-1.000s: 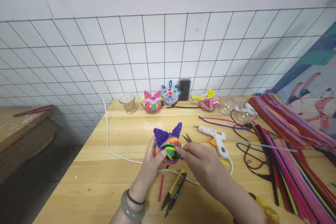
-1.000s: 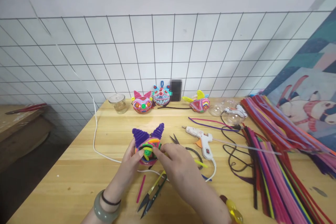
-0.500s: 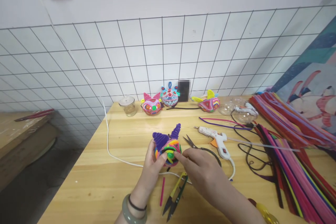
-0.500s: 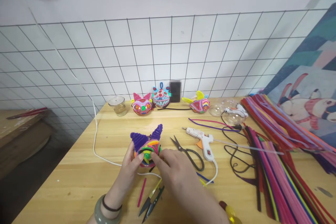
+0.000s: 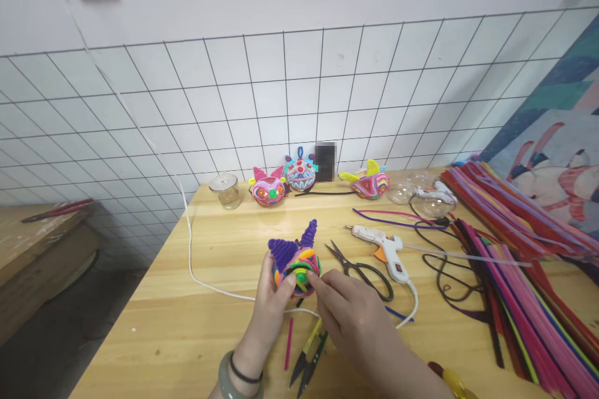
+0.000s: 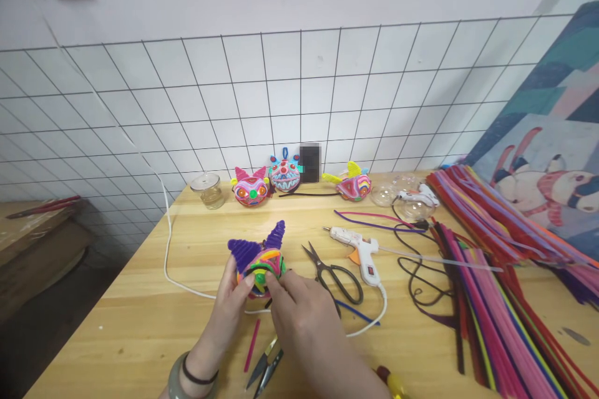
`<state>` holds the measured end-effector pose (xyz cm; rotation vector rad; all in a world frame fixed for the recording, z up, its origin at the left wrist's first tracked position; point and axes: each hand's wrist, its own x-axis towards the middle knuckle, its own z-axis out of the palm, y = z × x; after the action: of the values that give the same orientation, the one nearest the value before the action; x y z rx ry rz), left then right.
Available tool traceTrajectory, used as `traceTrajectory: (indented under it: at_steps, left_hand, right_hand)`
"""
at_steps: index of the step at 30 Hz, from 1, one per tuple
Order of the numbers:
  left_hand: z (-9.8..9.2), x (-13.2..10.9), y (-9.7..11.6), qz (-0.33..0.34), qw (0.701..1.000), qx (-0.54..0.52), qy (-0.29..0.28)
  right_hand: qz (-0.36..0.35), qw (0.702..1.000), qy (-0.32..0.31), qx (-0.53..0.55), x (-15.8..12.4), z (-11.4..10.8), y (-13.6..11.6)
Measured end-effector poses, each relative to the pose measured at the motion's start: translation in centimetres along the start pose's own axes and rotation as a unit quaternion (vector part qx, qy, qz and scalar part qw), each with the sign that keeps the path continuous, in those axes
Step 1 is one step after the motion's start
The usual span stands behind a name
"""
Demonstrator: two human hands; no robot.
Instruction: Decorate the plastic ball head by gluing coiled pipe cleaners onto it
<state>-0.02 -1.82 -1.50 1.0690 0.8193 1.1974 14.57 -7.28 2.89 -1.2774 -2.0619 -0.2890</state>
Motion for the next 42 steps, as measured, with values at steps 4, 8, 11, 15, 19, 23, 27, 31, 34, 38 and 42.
traceTrajectory:
  at_steps: [4, 8, 11, 15, 19, 23, 27, 31, 34, 38, 42]
  left_hand:
    - [-0.1, 0.0, -0.1, -0.005, 1.0, -0.01, 0.004]
    - [-0.1, 0.1, -0.2, 0.0, 1.0, -0.027, -0.005]
    - [-0.1, 0.2, -0.2, 0.005, 0.998, -0.059, -0.011]
    - [0.1, 0.4, 0.0, 0.007, 0.994, -0.11, -0.02]
    - [0.5, 0.5, 0.3, -0.002, 0.991, -0.132, -0.018]
    - [0.6, 0.4, 0.4, -0.003, 0.991, -0.135, -0.021]
    - [0.5, 0.4, 0.3, -0.004, 0.989, -0.144, -0.029]
    - [0.4, 0.8, 0.2, -0.019, 0.987, -0.159, -0.017]
    - [0.4, 1.2, 0.0, -0.036, 0.985, -0.168, -0.003]
    - [0.2, 1.6, -0.1, -0.073, 0.979, -0.187, 0.028]
    - [0.0, 1.6, 0.3, -0.091, 0.973, -0.209, 0.03]
  right_hand:
    - [0.004, 1.0, 0.008, 0.018, 0.1, 0.2, -0.2]
    - [0.0, 1.0, 0.008, 0.012, 0.0, 0.3, -0.5]
    - [-0.009, 1.0, 0.008, -0.012, -0.1, 0.4, -0.9]
    - [-0.014, 1.0, 0.004, -0.023, -0.1, 0.4, -1.5]
    - [-0.02, 1.0, -0.014, -0.014, -0.1, 0.3, -1.8]
    - [-0.018, 1.0, -0.004, -0.004, -0.2, 0.4, -1.7]
    - [-0.013, 1.0, -0.017, 0.002, -0.4, 0.7, -1.5]
    - [-0.009, 0.998, -0.054, 0.04, 0.1, 0.2, -0.2]
    - [-0.01, 0.997, -0.066, 0.04, 1.0, -0.8, 2.1]
    - [0.046, 0.998, -0.045, -0.005, 2.5, -1.6, 6.8]
    - [0.127, 0.983, -0.096, -0.095, 3.0, 0.1, 11.3]
